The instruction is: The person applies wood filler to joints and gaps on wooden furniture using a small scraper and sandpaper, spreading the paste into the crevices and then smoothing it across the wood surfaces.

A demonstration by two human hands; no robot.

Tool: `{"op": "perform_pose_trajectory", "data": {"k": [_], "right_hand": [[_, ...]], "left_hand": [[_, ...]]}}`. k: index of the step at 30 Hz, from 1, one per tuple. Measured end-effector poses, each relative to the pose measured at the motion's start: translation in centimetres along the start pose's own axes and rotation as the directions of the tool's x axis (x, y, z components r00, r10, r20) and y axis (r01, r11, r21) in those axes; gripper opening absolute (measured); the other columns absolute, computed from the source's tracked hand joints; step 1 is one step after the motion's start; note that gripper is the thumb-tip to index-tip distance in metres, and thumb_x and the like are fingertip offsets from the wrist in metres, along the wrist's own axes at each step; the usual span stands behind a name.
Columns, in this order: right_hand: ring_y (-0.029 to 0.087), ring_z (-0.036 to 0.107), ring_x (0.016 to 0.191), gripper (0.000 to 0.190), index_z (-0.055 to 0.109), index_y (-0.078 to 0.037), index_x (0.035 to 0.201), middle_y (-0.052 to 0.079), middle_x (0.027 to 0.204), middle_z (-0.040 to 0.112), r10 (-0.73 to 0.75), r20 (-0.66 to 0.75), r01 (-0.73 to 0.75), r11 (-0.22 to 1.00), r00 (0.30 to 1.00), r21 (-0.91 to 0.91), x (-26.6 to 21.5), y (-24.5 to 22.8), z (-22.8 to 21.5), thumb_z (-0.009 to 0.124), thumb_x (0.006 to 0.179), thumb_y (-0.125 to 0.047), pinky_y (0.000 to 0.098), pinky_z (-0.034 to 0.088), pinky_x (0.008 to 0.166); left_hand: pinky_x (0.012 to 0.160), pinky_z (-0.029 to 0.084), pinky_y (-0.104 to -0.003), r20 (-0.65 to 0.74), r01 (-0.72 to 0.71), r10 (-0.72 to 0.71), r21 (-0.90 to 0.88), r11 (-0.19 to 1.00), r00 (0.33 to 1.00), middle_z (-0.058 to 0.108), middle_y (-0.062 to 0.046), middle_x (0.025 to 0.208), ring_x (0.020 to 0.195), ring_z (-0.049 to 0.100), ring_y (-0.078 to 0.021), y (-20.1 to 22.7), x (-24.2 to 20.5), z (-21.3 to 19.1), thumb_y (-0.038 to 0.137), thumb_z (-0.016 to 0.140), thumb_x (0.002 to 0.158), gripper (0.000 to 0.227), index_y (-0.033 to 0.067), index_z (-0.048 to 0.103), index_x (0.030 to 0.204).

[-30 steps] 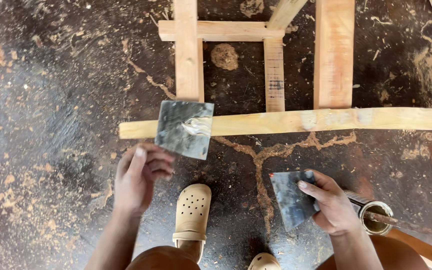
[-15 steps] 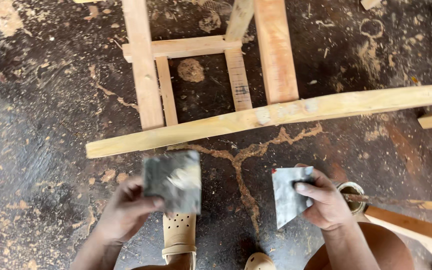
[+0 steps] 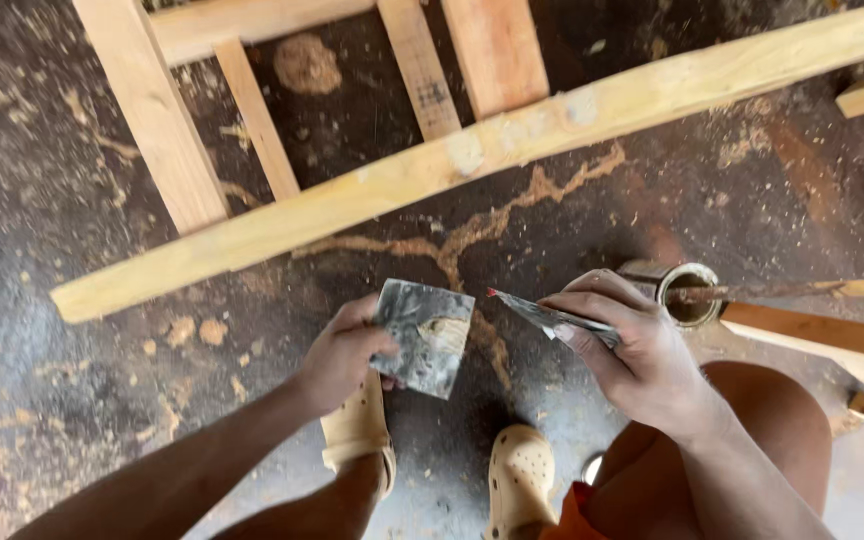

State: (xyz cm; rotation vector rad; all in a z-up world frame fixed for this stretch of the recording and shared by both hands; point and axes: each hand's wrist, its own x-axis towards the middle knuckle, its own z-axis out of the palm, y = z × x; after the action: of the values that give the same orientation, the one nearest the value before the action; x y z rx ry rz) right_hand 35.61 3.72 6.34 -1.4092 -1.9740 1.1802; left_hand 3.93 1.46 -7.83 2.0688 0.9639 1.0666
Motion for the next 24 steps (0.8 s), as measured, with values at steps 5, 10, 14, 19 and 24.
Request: {"op": "perform_pose_trajectory", "data": {"k": [5,10,14,19,24], "right_hand": [[0.022,0.065,0.09,0.038,0.075,-0.003,0.109,0.01,0.094,0.066,-0.263,0.125,0.291,0.864,0.957,-0.41,0.1,-2.6,1.3,0.072,0.072,0.001,0.0377,0.055,0.078],[0.024,0.062,0.085,0.036,0.076,-0.002,0.108,0.009,0.091,0.063,-0.244,0.185,0.306,0.741,0.952,-0.597,-0.1,-2.4,3.4,0.068,0.074,0.005,0.0414,0.053,0.075],[0.023,0.061,0.088,0.033,0.074,0.001,0.108,0.008,0.095,0.062,-0.27,0.285,0.391,0.695,0.92,-0.603,-1.0,-4.1,3.6,0.069,0.076,-0.002,0.042,0.052,0.079],[0.023,0.062,0.092,0.037,0.072,0.002,0.11,0.008,0.097,0.065,-0.195,0.279,0.336,0.668,0.94,-0.664,-0.8,-4.7,2.8,0.069,0.073,-0.001,0.0424,0.053,0.082],[0.016,0.061,0.085,0.036,0.073,-0.003,0.122,0.007,0.099,0.066,-0.109,0.279,0.274,0.694,0.954,-0.666,-0.7,-3.1,2.4,0.069,0.086,0.001,0.0417,0.055,0.078]], "left_hand": [[0.049,0.054,-0.031,0.5,0.736,-0.7,-0.675,0.055,0.511,0.07,-0.01,0.083,0.062,0.069,-0.0168,1.1,1.9,0.1,0.015,0.048,0.096,0.021,0.0047,0.06,0.111],[0.05,0.056,-0.031,0.53,0.784,-0.643,-0.593,0.184,0.553,0.071,-0.01,0.083,0.062,0.068,-0.0153,2.4,4.2,1.5,0.018,0.043,0.103,0.022,0.0035,0.059,0.109],[0.047,0.057,-0.029,0.501,0.808,-0.642,-0.454,0.375,0.58,0.064,-0.007,0.077,0.058,0.066,-0.0131,3.5,5.7,2.3,0.018,0.043,0.103,0.022,0.0024,0.06,0.105],[0.046,0.057,-0.028,0.531,0.803,-0.61,-0.474,0.362,0.588,0.066,-0.006,0.072,0.054,0.066,-0.0123,3.3,6.3,2.4,0.017,0.041,0.102,0.023,0.0027,0.059,0.104],[0.045,0.057,-0.028,0.555,0.82,-0.614,-0.473,0.322,0.561,0.068,-0.006,0.074,0.054,0.067,-0.0116,3.2,6.1,2.5,0.017,0.04,0.103,0.024,0.003,0.059,0.1]]}}
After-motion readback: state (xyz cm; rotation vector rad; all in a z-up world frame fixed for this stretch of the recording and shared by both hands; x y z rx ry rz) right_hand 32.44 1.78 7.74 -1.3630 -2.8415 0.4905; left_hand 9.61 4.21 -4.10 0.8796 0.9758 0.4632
